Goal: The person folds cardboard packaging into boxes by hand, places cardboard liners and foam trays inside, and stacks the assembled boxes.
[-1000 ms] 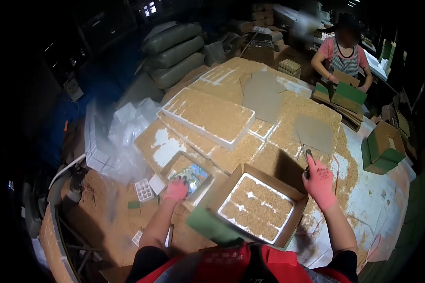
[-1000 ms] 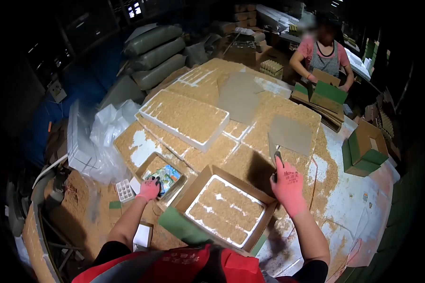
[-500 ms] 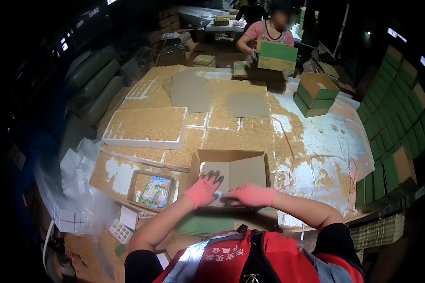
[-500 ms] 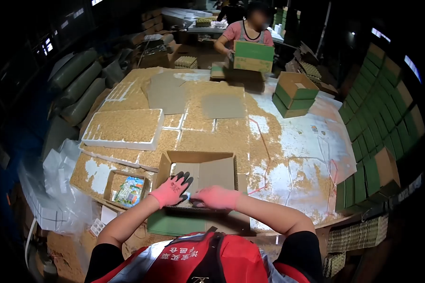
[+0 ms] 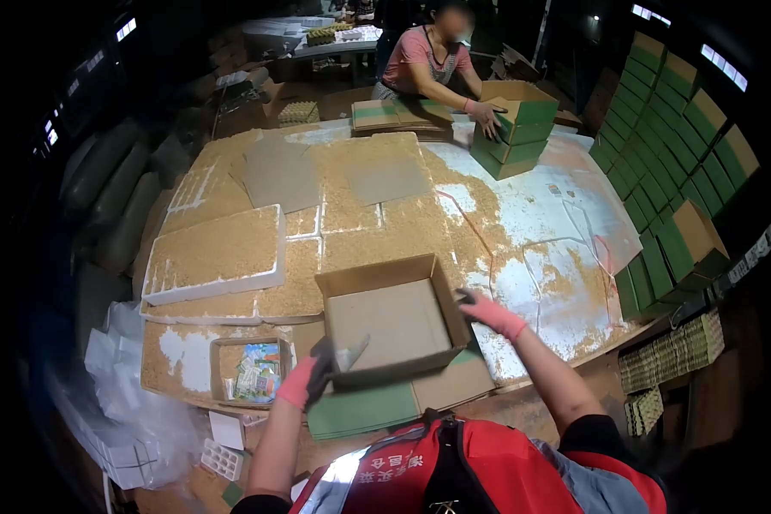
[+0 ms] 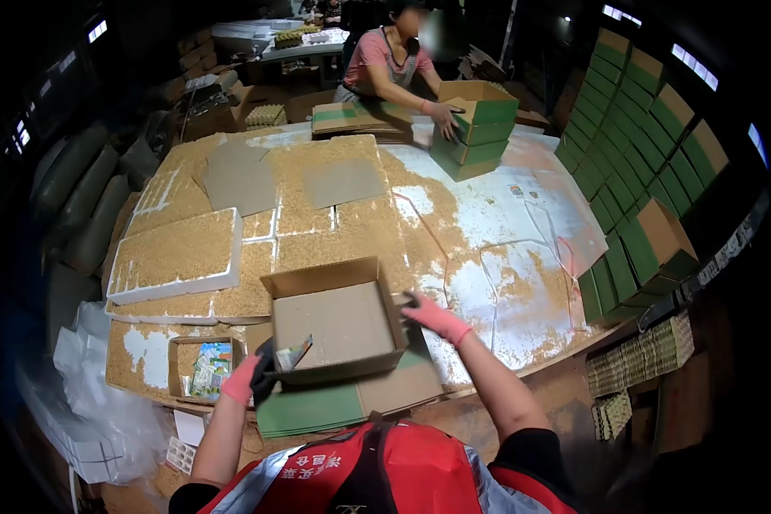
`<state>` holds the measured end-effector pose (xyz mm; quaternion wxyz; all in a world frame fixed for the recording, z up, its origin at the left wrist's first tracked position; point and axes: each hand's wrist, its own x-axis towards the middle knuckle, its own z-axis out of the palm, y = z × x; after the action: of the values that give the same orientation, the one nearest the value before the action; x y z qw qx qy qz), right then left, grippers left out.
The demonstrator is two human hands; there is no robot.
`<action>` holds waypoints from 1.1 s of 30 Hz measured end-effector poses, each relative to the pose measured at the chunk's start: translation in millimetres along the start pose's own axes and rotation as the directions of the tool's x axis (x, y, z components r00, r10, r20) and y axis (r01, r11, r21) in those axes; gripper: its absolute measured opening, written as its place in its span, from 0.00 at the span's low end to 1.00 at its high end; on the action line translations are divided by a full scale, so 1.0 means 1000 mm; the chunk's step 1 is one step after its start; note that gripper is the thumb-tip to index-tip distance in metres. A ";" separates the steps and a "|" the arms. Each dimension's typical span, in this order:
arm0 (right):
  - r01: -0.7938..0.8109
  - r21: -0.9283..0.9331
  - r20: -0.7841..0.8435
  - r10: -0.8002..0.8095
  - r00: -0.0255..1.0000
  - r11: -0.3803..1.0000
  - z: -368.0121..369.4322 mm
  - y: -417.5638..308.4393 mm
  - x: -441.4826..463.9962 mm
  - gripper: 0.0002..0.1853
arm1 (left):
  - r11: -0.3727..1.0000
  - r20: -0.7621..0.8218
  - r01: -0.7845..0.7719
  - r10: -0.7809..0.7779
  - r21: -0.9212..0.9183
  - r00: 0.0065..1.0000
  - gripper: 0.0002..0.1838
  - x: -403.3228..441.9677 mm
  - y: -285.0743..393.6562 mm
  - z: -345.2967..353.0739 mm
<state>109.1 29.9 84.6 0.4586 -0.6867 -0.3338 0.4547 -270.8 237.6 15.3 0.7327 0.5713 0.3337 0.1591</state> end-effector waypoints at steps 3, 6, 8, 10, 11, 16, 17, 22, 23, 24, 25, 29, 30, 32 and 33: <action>-0.145 -0.365 -0.059 0.132 0.989 0.920 0.058 0.057 0.039 0.44 | 0.923 -0.069 -0.164 0.200 0.349 0.977 0.33 0.031 -0.039 0.020; -0.121 -0.140 0.043 0.128 0.991 0.983 0.066 0.022 0.022 0.52 | 0.990 -0.220 -0.118 0.133 0.080 0.966 0.32 0.018 -0.004 0.045; 0.077 -0.174 -0.140 -0.102 0.985 0.982 0.079 0.037 0.014 0.55 | 0.887 -0.182 0.065 -0.165 -0.458 0.969 0.31 0.003 0.016 0.070; 0.139 -0.064 -0.179 -0.148 0.973 0.988 0.051 0.000 -0.009 0.54 | 0.902 -0.116 0.061 -0.121 -0.427 0.986 0.30 0.003 0.048 0.106; 0.122 -0.073 -0.183 -0.133 0.974 0.990 0.035 -0.020 -0.029 0.54 | 0.914 -0.083 0.057 -0.098 -0.403 0.992 0.30 0.008 0.063 0.128; 0.278 0.043 -0.117 -0.272 0.955 0.959 -0.116 -0.065 -0.106 0.39 | 0.949 0.181 0.066 -0.010 -0.308 0.983 0.29 0.046 0.129 0.258; 0.293 0.062 -0.114 -0.285 0.952 0.954 -0.153 -0.059 -0.127 0.35 | 0.951 0.243 0.071 0.004 -0.301 0.970 0.29 0.057 0.141 0.290; 0.278 -0.489 -0.770 -0.559 0.307 0.826 -0.371 -0.023 -0.234 0.26 | 0.959 0.538 0.111 0.049 -0.260 0.842 0.28 0.111 0.206 0.478; -0.040 -0.697 -0.708 -0.696 -0.121 0.716 -0.422 -0.021 -0.274 0.24 | 0.960 0.588 0.124 0.050 -0.251 0.808 0.28 0.120 0.218 0.519; -0.202 -0.585 -0.719 -0.617 -0.321 0.786 -0.468 -0.018 -0.318 0.22 | 0.959 0.634 0.138 0.052 -0.246 0.772 0.28 0.130 0.229 0.559; -0.216 -0.535 -0.621 -0.554 -0.555 0.817 -0.532 0.008 -0.346 0.23 | 0.958 0.687 0.161 0.048 -0.237 0.725 0.28 0.141 0.238 0.602; 0.273 -0.230 -0.899 -0.097 -0.426 0.934 -0.710 0.114 -0.414 0.33 | 0.931 0.856 0.296 0.030 -0.212 0.516 0.27 0.173 0.270 0.769; 0.564 -0.105 -0.979 0.015 -0.205 0.819 -0.728 0.130 -0.419 0.36 | 0.920 0.889 0.337 0.027 -0.201 0.458 0.27 0.178 0.276 0.810; 0.720 0.044 -0.998 0.069 -0.005 0.693 -0.746 0.152 -0.417 0.37 | 0.889 0.938 0.428 0.001 -0.160 0.348 0.27 0.186 0.282 0.889; 0.654 0.017 -0.996 0.070 -0.056 0.756 -0.747 0.156 -0.413 0.34 | 0.869 0.953 0.478 -0.023 -0.131 0.303 0.27 0.189 0.282 0.919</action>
<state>660.5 -631.5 194.1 0.8063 -0.5519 0.0658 -0.2025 525.2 -234.6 337.6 0.9024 0.3371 -0.0957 -0.2507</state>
